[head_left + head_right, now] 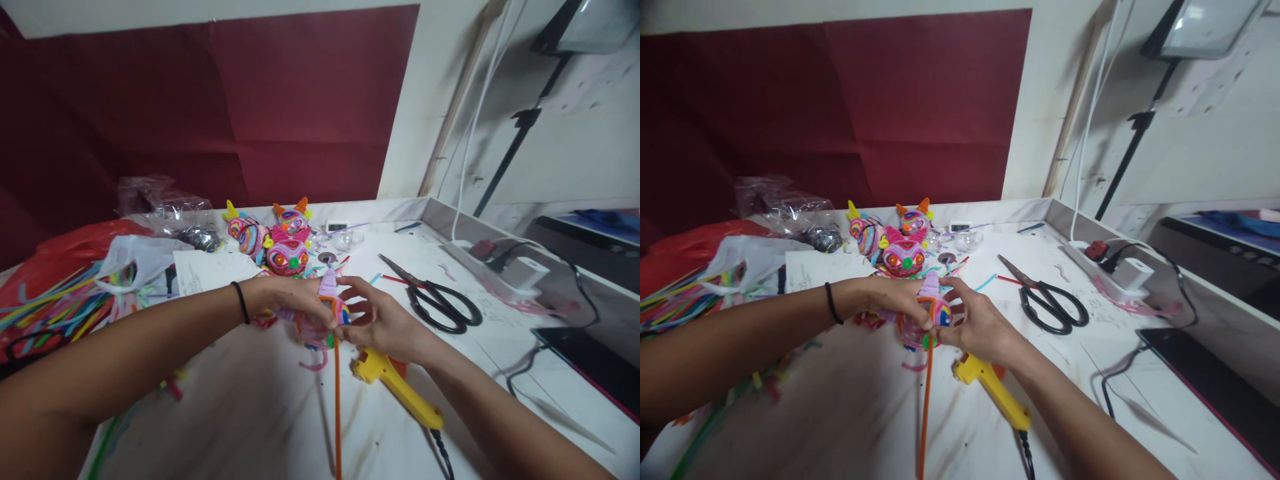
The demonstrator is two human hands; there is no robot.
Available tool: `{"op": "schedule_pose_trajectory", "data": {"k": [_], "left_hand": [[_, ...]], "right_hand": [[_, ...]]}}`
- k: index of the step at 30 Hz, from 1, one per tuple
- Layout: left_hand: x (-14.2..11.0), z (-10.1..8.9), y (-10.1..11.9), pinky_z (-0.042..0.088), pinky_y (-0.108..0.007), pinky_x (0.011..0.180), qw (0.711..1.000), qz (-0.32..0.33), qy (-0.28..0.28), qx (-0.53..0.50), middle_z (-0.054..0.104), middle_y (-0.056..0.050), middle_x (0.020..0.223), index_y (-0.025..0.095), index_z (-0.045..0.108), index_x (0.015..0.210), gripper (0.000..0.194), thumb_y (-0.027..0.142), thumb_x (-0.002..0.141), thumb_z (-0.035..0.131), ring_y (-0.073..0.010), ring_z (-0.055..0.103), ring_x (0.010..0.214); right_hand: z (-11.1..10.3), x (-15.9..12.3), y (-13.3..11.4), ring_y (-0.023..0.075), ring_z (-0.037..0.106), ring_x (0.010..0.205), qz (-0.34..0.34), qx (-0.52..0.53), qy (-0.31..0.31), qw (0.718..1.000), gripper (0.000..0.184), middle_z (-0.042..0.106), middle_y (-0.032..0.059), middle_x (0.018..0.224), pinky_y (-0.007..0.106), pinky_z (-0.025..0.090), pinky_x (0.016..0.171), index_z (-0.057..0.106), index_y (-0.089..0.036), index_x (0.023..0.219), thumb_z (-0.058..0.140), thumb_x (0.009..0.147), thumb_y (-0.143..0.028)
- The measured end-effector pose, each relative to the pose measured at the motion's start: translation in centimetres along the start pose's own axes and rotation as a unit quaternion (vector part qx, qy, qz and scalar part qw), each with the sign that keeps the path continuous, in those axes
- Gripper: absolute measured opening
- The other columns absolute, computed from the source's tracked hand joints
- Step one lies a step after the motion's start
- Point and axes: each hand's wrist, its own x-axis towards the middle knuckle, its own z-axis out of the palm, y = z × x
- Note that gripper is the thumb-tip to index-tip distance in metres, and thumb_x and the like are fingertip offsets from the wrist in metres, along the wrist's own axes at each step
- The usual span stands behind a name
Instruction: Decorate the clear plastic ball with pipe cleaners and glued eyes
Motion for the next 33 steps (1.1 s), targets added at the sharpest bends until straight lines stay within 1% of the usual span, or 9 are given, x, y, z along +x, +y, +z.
{"op": "schedule_pose_trajectory", "data": {"k": [3, 5, 7, 9, 13, 17, 22, 27, 33], "left_hand": [[-0.3, -0.1, 0.1, 0.047, -0.026, 0.066, 1.000, -0.020, -0.004, -0.009, 0.064, 0.002, 0.076, 0.017, 0.064, 0.077, 0.027, 0.018, 0.053, 0.076, -0.0132, 0.058, 0.069], [-0.5, -0.1, 0.0, 0.047, -0.026, 0.066, 0.999, -0.031, -0.009, -0.011, 0.065, 0.003, 0.073, 0.018, 0.064, 0.075, 0.022, 0.017, 0.056, 0.075, -0.0123, 0.059, 0.067], [-0.5, -0.1, -0.1, 0.047, -0.025, 0.065, 0.999, -0.031, -0.013, -0.011, 0.065, 0.004, 0.069, 0.018, 0.064, 0.073, 0.019, 0.016, 0.058, 0.075, -0.0119, 0.059, 0.064], [-0.5, -0.1, -0.3, 0.047, -0.026, 0.065, 0.999, -0.027, -0.015, -0.020, 0.065, 0.004, 0.069, 0.018, 0.065, 0.075, 0.021, 0.015, 0.057, 0.075, -0.0124, 0.060, 0.063], [-0.4, 0.1, -0.6, 0.047, -0.027, 0.061, 0.999, -0.034, -0.021, -0.037, 0.064, 0.003, 0.063, 0.017, 0.063, 0.069, 0.018, 0.016, 0.056, 0.075, -0.0125, 0.057, 0.058], [-0.4, 0.4, -0.6, 0.048, -0.028, 0.063, 0.999, -0.026, -0.010, -0.039, 0.065, 0.004, 0.067, 0.019, 0.064, 0.076, 0.026, 0.015, 0.053, 0.076, -0.0130, 0.058, 0.061], [-0.2, 0.5, -0.6, 0.047, -0.028, 0.061, 0.999, -0.028, 0.000, -0.024, 0.062, 0.004, 0.061, 0.017, 0.063, 0.072, 0.019, 0.015, 0.055, 0.072, -0.0122, 0.056, 0.057], [-0.2, 0.7, -0.5, 0.044, -0.026, 0.060, 1.000, -0.029, 0.008, -0.005, 0.060, 0.005, 0.060, 0.017, 0.061, 0.065, 0.014, 0.014, 0.055, 0.069, -0.0109, 0.053, 0.056], [0.2, 0.5, -1.0, 0.045, -0.027, 0.060, 0.999, -0.029, -0.002, 0.024, 0.060, 0.003, 0.062, 0.017, 0.061, 0.066, 0.012, 0.019, 0.056, 0.068, -0.0133, 0.054, 0.060]], "right_hand": [[0.0, 0.0, -0.1, 0.0175, 0.066, 0.083, 0.008, -0.002, -0.005, 1.000, 0.069, 0.056, 0.0057, 0.114, 0.027, 0.055, 0.059, 0.041, -0.028, 0.131, 0.073, 0.069, -0.026], [0.1, 0.1, -0.1, 0.0171, 0.066, 0.082, 0.013, -0.005, -0.004, 1.000, 0.070, 0.056, 0.0055, 0.113, 0.027, 0.056, 0.060, 0.041, -0.028, 0.130, 0.074, 0.069, -0.026], [0.2, 0.1, 0.1, 0.0172, 0.066, 0.083, 0.018, -0.008, -0.002, 1.000, 0.070, 0.055, 0.0055, 0.114, 0.028, 0.056, 0.061, 0.040, -0.029, 0.130, 0.074, 0.069, -0.026], [0.3, 0.2, 0.3, 0.0178, 0.066, 0.085, 0.023, -0.009, -0.003, 1.000, 0.070, 0.054, 0.0058, 0.115, 0.028, 0.056, 0.061, 0.039, -0.029, 0.130, 0.074, 0.069, -0.026], [0.6, 0.1, 0.6, 0.0182, 0.066, 0.085, 0.027, -0.004, -0.011, 1.000, 0.072, 0.053, 0.0061, 0.115, 0.028, 0.056, 0.059, 0.037, -0.030, 0.130, 0.071, 0.068, -0.023], [0.7, 0.1, 0.7, 0.0176, 0.066, 0.084, 0.032, -0.008, -0.011, 0.999, 0.071, 0.054, 0.0054, 0.116, 0.027, 0.054, 0.058, 0.038, -0.031, 0.129, 0.069, 0.067, -0.019], [0.7, 0.2, 0.8, 0.0176, 0.066, 0.083, 0.038, -0.018, -0.004, 0.999, 0.071, 0.055, 0.0055, 0.115, 0.026, 0.054, 0.058, 0.040, -0.030, 0.129, 0.070, 0.066, -0.019], [0.7, 0.1, 0.7, 0.0175, 0.066, 0.084, 0.045, -0.030, 0.001, 0.999, 0.071, 0.056, 0.0056, 0.114, 0.025, 0.053, 0.057, 0.040, -0.030, 0.130, 0.070, 0.066, -0.020], [0.8, 0.2, 0.4, 0.0162, 0.065, 0.080, 0.052, -0.040, -0.002, 0.998, 0.071, 0.055, 0.0048, 0.114, 0.026, 0.053, 0.057, 0.039, -0.029, 0.129, 0.071, 0.066, -0.024]]}}
